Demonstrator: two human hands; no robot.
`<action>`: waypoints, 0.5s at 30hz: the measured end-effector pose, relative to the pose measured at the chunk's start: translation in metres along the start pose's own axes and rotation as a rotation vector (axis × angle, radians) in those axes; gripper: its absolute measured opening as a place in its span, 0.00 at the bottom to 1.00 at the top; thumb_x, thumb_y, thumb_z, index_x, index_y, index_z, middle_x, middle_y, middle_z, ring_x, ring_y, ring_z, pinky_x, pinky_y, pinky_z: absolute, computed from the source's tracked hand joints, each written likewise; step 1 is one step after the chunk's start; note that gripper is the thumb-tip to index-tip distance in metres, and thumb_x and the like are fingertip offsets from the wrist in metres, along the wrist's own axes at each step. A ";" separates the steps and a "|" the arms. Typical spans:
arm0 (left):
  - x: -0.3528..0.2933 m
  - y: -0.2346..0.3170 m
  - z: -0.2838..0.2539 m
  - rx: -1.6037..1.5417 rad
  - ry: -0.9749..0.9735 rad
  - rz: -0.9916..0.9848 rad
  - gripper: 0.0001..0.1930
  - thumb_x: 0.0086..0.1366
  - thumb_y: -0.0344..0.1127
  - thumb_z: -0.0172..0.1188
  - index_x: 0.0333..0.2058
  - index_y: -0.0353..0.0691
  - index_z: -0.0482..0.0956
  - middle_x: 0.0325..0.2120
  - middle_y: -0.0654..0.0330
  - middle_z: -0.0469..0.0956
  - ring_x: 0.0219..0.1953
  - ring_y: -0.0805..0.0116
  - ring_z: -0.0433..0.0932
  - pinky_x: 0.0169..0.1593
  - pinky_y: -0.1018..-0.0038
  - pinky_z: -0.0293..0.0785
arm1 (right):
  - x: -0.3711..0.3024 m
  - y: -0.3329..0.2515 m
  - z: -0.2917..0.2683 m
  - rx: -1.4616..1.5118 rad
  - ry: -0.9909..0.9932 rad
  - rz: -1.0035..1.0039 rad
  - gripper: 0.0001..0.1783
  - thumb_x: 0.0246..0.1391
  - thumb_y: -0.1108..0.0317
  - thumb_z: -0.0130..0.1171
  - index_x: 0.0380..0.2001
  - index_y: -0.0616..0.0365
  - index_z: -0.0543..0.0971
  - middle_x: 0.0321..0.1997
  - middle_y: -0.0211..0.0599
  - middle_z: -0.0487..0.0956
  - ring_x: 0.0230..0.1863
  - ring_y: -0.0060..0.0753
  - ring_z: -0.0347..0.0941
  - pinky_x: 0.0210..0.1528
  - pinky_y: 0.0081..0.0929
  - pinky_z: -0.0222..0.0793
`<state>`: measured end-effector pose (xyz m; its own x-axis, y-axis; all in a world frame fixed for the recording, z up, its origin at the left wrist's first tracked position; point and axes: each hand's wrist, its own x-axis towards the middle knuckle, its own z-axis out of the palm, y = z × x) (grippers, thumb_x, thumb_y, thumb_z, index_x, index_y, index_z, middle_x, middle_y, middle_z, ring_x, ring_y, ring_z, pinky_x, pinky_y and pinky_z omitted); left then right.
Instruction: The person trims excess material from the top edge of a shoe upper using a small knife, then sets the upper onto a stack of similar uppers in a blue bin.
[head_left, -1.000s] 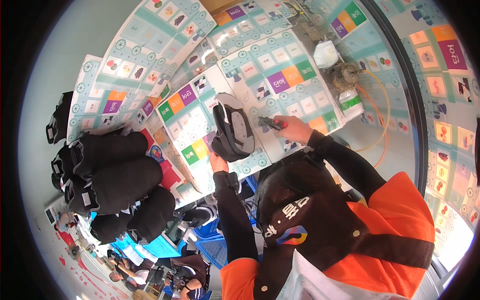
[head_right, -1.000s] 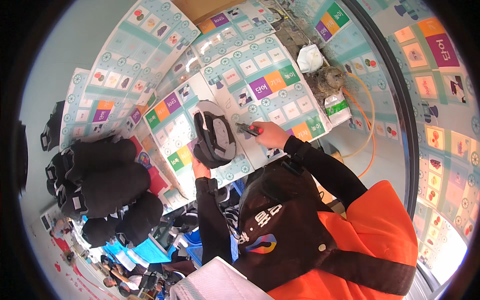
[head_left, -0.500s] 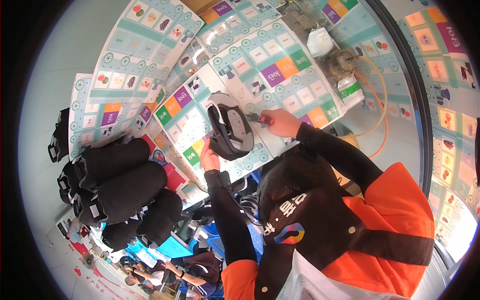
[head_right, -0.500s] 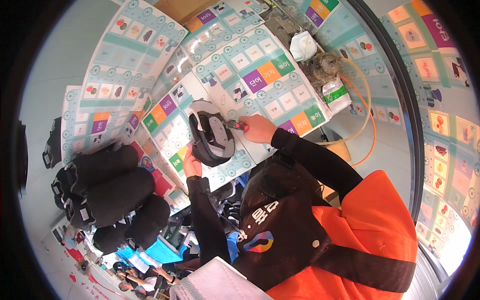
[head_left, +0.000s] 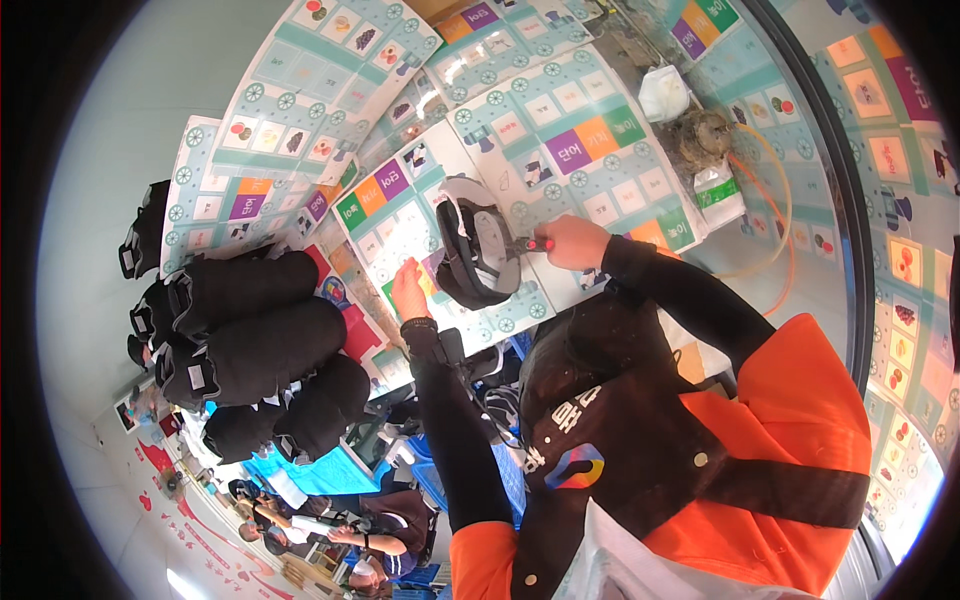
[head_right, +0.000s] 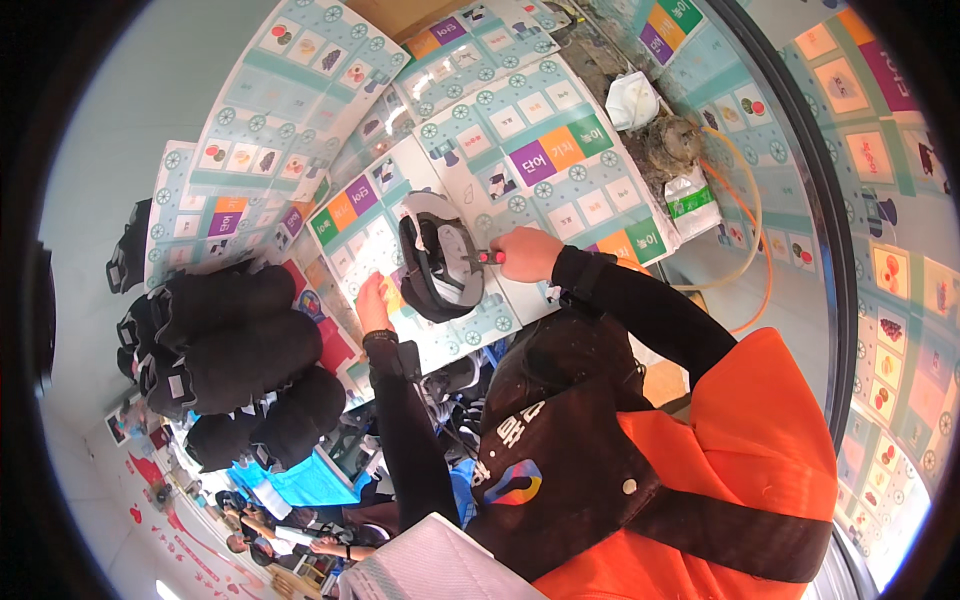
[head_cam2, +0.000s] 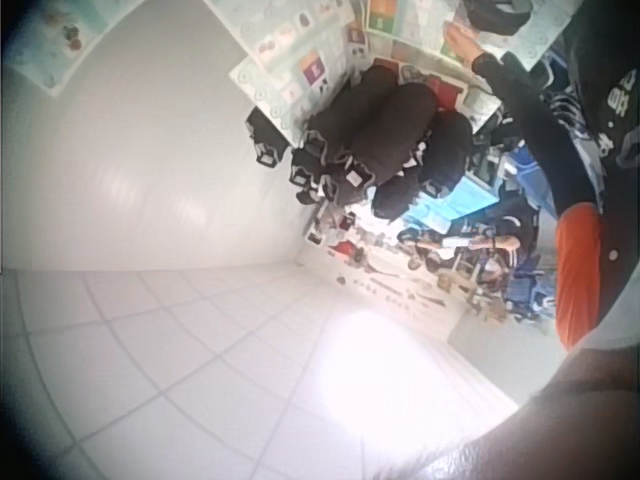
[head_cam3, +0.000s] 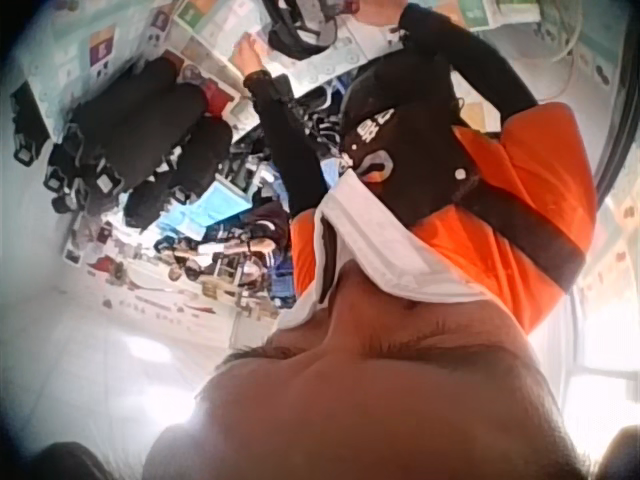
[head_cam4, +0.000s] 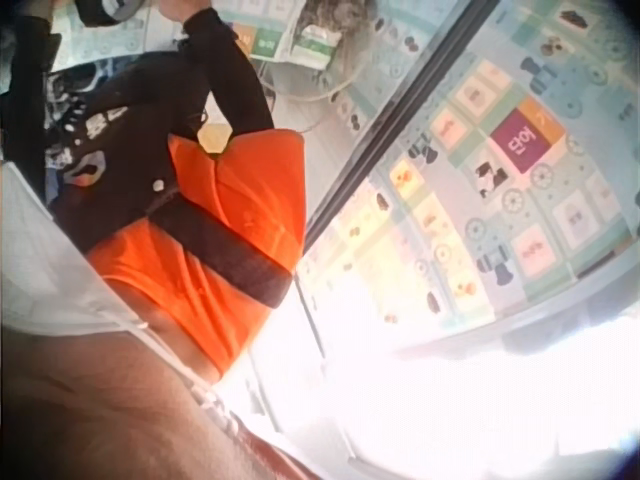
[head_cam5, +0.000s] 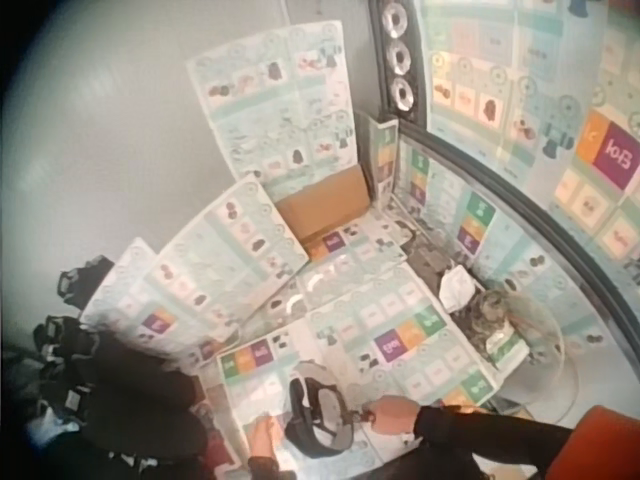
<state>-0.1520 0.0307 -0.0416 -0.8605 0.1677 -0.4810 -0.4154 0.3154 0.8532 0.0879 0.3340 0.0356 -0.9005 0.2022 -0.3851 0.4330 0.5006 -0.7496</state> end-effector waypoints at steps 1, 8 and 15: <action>0.005 0.008 0.003 0.058 -0.043 0.096 0.18 0.73 0.40 0.60 0.54 0.34 0.81 0.52 0.59 0.81 0.53 0.68 0.78 0.56 0.72 0.72 | 0.000 -0.001 0.001 -0.006 -0.042 -0.031 0.14 0.54 0.68 0.52 0.40 0.56 0.82 0.33 0.58 0.82 0.40 0.67 0.78 0.42 0.60 0.71; 0.002 0.092 0.096 0.465 -0.264 0.341 0.21 0.73 0.42 0.60 0.55 0.31 0.80 0.50 0.54 0.84 0.53 0.65 0.80 0.59 0.71 0.72 | 0.005 0.013 -0.003 0.020 0.047 -0.031 0.14 0.53 0.68 0.52 0.41 0.56 0.82 0.34 0.57 0.83 0.39 0.67 0.78 0.43 0.60 0.71; 0.037 0.097 0.125 0.735 -0.269 0.357 0.28 0.71 0.51 0.62 0.57 0.30 0.78 0.51 0.49 0.83 0.54 0.62 0.81 0.60 0.69 0.73 | 0.005 -0.002 0.001 0.074 0.103 -0.038 0.12 0.54 0.67 0.52 0.38 0.55 0.82 0.31 0.56 0.82 0.39 0.66 0.79 0.43 0.58 0.73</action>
<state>-0.1875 0.1847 -0.0018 -0.7655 0.5585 -0.3195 0.2430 0.7107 0.6602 0.0829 0.3329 0.0348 -0.9141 0.2713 -0.3015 0.3970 0.4469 -0.8016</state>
